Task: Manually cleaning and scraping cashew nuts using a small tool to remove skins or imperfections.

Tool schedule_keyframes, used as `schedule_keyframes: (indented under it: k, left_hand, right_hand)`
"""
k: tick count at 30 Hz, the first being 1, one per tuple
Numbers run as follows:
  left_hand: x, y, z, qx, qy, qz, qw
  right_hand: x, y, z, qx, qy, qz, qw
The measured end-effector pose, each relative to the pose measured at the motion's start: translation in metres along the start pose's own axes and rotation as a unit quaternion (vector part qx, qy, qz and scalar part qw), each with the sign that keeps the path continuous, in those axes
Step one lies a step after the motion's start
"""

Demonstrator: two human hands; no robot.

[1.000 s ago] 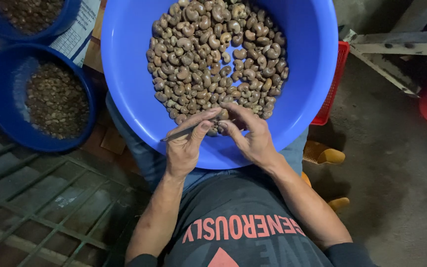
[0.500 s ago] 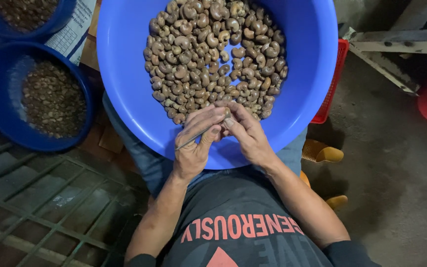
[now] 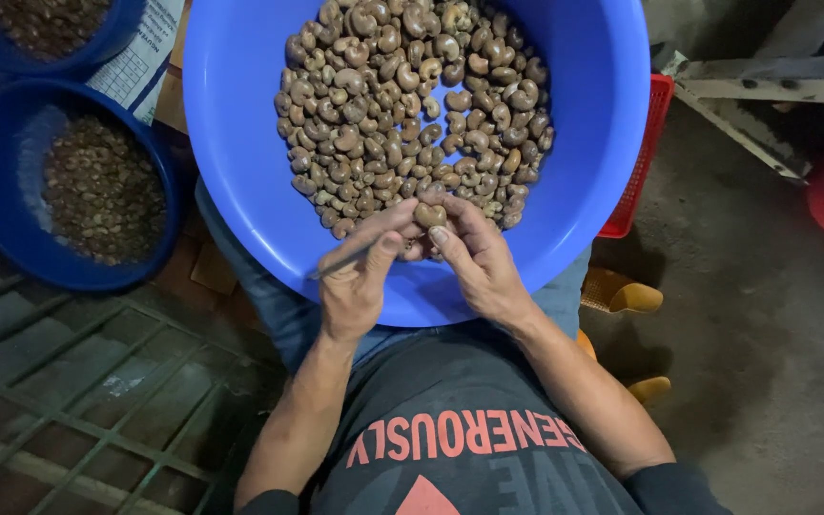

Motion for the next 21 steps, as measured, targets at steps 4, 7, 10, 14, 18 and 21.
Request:
schedule_keyframes:
  k: [4,7,10,14,18,21]
  left_hand:
    - [-0.003,-0.003,0.001,0.058,0.025,0.002,0.998]
    - [0.003,-0.012,0.001,0.063,0.024,-0.018,0.998]
    - [0.004,-0.015,-0.001,0.092,0.014,-0.022,0.995]
    - [0.002,-0.02,0.012,0.072,-0.035,-0.024,0.997]
    - [-0.003,-0.021,0.019,0.076,-0.068,-0.023,0.995]
    - [-0.003,-0.022,0.021,0.082,-0.069,-0.023,0.994]
  right_hand:
    - [0.001,0.002,0.018,-0.097,-0.003,-0.011,0.995]
    - [-0.002,-0.02,0.029,-0.144,-0.007,-0.038,0.989]
    - [-0.009,-0.077,0.059,-0.227,-0.138,-0.177,0.948]
    - [-0.039,-0.207,0.038,-0.198,-0.155,-0.429,0.868]
    - [-0.077,-0.326,-0.11,-0.235,0.136,-0.428,0.862]
    - [-0.102,-0.357,-0.148,-0.304,0.102,-0.372,0.871]
Point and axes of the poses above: each hand's wrist, its own x-axis towards the middle knuckle, its own y-axis out of the palm, z = x × y, the point moved 7 cm from there along x, towards the middle knuckle, and after that the axes turned 1 degree about -x, right-handed, at the moved point
